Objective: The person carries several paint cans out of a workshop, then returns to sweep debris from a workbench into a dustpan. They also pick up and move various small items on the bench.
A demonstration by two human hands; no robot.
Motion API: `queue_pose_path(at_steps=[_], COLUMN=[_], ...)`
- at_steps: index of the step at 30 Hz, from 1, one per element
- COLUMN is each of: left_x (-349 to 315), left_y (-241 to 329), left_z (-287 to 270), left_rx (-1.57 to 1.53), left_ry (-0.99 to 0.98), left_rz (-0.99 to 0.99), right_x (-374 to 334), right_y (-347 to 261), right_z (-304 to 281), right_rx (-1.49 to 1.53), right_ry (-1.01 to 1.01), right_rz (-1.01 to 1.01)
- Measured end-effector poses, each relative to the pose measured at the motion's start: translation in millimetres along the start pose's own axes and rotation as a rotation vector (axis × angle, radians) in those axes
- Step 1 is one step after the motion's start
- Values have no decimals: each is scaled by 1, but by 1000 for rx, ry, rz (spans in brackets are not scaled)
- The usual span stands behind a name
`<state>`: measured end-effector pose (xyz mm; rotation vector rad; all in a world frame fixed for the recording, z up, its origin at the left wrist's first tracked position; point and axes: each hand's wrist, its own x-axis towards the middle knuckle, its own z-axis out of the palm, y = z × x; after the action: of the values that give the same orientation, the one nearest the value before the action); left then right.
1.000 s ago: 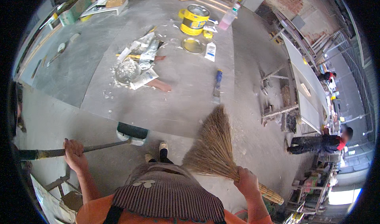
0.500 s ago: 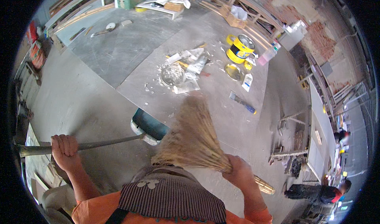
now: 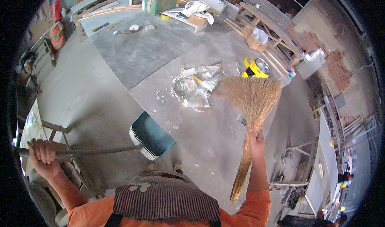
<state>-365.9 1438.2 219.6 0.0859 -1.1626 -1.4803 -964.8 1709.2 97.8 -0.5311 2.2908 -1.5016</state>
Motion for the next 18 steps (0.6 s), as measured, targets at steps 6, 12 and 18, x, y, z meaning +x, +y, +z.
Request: queue_pose_path(at_steps=[6, 12, 18], left_x=[-21, -32, -28], left_y=[27, 30, 18], left_z=[42, 68, 76], left_rx=[191, 295, 252], left_ry=[62, 112, 103], left_rz=[56, 54, 30], right_x=[83, 60, -16], right_y=[7, 40, 56], right_z=[23, 5, -11], right_rx=[58, -30, 49], right_ry=[-150, -273, -411], right_rz=[12, 98, 208])
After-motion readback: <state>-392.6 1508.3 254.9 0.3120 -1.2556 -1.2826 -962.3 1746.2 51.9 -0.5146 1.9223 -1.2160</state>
